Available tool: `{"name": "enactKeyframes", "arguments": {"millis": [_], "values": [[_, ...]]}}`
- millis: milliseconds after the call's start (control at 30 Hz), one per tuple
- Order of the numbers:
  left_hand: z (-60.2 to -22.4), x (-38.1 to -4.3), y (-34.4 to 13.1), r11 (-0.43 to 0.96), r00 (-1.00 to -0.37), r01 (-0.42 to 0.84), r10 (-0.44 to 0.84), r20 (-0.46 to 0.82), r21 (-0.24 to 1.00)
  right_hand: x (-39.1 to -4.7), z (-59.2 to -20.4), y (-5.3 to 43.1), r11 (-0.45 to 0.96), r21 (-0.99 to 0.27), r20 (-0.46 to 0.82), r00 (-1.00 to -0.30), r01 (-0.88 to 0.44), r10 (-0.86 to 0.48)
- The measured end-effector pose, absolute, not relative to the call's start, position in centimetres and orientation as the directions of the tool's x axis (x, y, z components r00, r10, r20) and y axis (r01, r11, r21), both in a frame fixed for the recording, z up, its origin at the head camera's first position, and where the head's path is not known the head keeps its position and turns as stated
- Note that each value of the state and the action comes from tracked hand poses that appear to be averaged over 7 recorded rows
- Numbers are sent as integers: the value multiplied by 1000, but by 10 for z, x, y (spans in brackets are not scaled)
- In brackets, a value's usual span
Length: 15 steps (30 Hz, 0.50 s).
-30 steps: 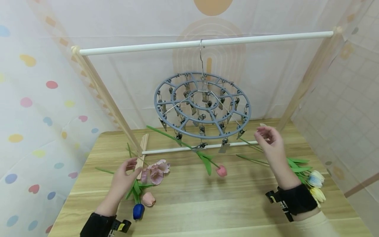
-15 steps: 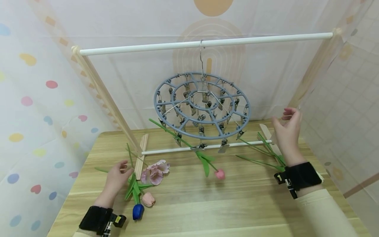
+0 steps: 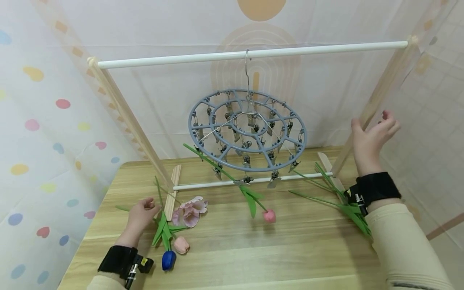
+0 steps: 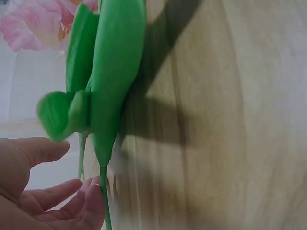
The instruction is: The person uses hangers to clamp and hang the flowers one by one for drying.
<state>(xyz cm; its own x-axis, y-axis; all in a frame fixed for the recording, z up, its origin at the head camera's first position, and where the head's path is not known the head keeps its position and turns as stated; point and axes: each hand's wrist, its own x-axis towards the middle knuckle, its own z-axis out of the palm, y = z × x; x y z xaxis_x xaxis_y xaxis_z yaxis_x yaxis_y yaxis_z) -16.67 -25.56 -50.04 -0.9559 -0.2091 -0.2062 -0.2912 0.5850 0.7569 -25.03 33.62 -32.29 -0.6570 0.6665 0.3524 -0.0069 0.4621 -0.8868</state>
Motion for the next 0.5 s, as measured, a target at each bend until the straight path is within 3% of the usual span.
{"name": "enactKeyframes", "arguments": {"millis": [233, 500], "values": [[-502, -171, -259, 615, -954, -297, -226, -198, 730, -254, -315, 349, 548, -829, 261, -785, 117, 562], [-502, -176, -260, 613, -953, -300, -230, -198, 731, -259, -320, 352, 629, -771, 334, -774, 105, 538]]}}
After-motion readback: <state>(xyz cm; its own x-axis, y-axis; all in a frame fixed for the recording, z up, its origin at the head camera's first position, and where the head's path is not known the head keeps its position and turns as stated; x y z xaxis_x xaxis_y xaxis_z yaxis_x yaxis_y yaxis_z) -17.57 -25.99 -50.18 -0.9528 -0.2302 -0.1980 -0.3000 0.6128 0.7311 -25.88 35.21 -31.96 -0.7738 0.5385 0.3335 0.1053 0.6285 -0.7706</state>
